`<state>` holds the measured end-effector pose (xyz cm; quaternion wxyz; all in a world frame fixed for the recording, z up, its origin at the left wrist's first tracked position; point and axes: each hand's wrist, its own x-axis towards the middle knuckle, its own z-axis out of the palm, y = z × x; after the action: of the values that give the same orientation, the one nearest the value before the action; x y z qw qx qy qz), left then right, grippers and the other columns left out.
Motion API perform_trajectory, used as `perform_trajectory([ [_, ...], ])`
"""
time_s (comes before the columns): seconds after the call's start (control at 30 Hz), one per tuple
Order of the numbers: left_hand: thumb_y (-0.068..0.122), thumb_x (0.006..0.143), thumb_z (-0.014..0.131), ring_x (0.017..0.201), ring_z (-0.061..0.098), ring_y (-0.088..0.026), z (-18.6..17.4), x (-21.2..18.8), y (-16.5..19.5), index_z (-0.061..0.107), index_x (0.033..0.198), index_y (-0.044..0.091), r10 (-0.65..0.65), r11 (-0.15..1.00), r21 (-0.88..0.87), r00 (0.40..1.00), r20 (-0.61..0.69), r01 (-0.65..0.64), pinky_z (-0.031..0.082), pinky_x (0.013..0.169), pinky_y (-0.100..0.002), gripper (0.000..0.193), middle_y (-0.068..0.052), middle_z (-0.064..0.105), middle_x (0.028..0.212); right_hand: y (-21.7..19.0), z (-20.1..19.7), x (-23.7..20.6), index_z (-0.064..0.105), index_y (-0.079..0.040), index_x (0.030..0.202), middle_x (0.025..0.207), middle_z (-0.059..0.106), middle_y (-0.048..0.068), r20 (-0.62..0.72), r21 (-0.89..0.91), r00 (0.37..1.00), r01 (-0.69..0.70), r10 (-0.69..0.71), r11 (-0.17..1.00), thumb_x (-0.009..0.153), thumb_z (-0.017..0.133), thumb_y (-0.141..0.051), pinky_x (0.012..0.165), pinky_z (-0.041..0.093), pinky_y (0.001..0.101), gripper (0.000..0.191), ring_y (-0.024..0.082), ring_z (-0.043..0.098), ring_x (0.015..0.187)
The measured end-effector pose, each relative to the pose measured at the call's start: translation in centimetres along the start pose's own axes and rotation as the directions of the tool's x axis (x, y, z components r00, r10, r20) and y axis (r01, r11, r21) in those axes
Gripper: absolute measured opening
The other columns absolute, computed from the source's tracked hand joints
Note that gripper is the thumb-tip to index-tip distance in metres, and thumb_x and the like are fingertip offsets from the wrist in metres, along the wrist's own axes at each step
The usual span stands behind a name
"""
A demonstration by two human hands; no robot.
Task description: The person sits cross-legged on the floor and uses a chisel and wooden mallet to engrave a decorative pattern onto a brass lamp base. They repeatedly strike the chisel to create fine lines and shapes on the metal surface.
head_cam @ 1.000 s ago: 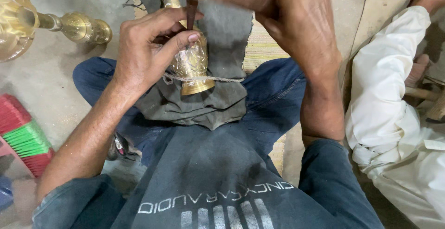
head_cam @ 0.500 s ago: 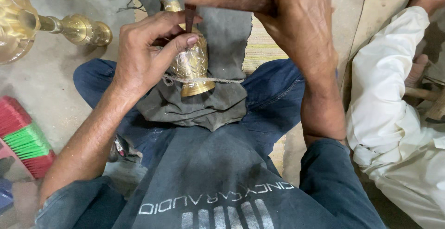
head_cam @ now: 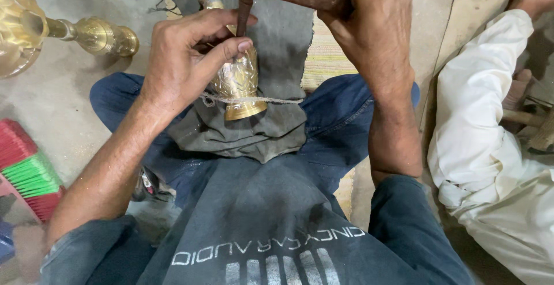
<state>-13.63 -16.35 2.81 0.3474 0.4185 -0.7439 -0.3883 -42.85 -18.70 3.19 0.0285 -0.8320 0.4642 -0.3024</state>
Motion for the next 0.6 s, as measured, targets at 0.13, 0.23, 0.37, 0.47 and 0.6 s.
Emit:
perform_trajectory([
  [0.13, 0.009, 0.107, 0.076, 0.096, 0.077, -0.015, -0.23, 0.08, 0.04, 0.071, 0.126, 0.0, 0.061, 0.998, 0.013, 0.998, 0.026, -0.061, 0.061, 0.081, -0.029, 0.022, -0.011, 0.077, 0.115, -0.09, -0.03, 0.17, 0.068, -0.002, 0.113, 0.096, 0.068, 0.019, -0.043, -0.027, 0.999, -0.01, 0.008, 1.0, 0.082, 0.089, -0.006, 0.07, 0.05, 0.0469, 0.037, 0.041, 0.066, 0.085],
  [0.23, 0.011, 0.108, 0.075, 0.098, 0.077, -0.016, -0.3, 0.15, -0.12, 0.071, 0.13, 0.001, 0.091, 0.995, 0.041, 0.995, 0.026, -0.092, 0.062, 0.082, -0.028, 0.024, -0.011, 0.076, 0.115, -0.31, 0.33, 0.43, 0.066, -0.001, 0.107, 0.078, 0.062, 0.018, 0.095, 0.253, 0.924, -0.383, 0.371, 0.889, 0.095, 0.087, -0.015, 0.067, 0.05, 0.0463, 0.028, 0.039, 0.061, 0.069],
  [0.37, 0.013, 0.108, 0.077, 0.096, 0.077, -0.015, -0.28, 0.01, -0.32, 0.072, 0.131, 0.003, 0.09, 0.993, 0.08, 0.996, 0.028, -0.092, 0.061, 0.08, -0.028, 0.025, -0.01, 0.077, 0.11, -0.69, 0.34, 0.15, 0.061, -0.005, 0.127, 0.085, 0.068, 0.016, 0.048, 0.197, 0.982, -0.191, 0.185, 0.962, 0.09, 0.084, -0.006, 0.069, 0.053, 0.0411, 0.043, 0.033, 0.071, 0.076],
  [0.47, 0.014, 0.104, 0.079, 0.088, 0.078, -0.014, -0.14, 0.09, -0.4, 0.073, 0.127, 0.005, 0.019, 0.999, 0.048, 1.0, 0.008, -0.02, 0.061, 0.075, -0.028, 0.025, -0.008, 0.078, 0.101, -0.68, 0.14, 0.03, 0.061, -0.005, 0.125, 0.092, 0.069, 0.02, -0.017, 0.064, 1.0, -0.021, 0.022, 0.998, 0.089, 0.085, -0.005, 0.076, 0.053, 0.0439, 0.044, 0.038, 0.069, 0.083],
  [0.6, 0.014, 0.103, 0.082, 0.087, 0.078, -0.013, -0.17, 0.36, -0.44, 0.072, 0.123, 0.002, 0.0, 0.998, 0.059, 1.0, -0.006, 0.0, 0.061, 0.075, -0.028, 0.025, -0.007, 0.077, 0.095, -0.67, -0.24, 0.2, 0.062, -0.004, 0.12, 0.097, 0.067, 0.017, 0.029, 0.03, 0.999, -0.017, 0.016, 0.999, 0.087, 0.086, -0.005, 0.076, 0.051, 0.0443, 0.04, 0.037, 0.066, 0.088],
])
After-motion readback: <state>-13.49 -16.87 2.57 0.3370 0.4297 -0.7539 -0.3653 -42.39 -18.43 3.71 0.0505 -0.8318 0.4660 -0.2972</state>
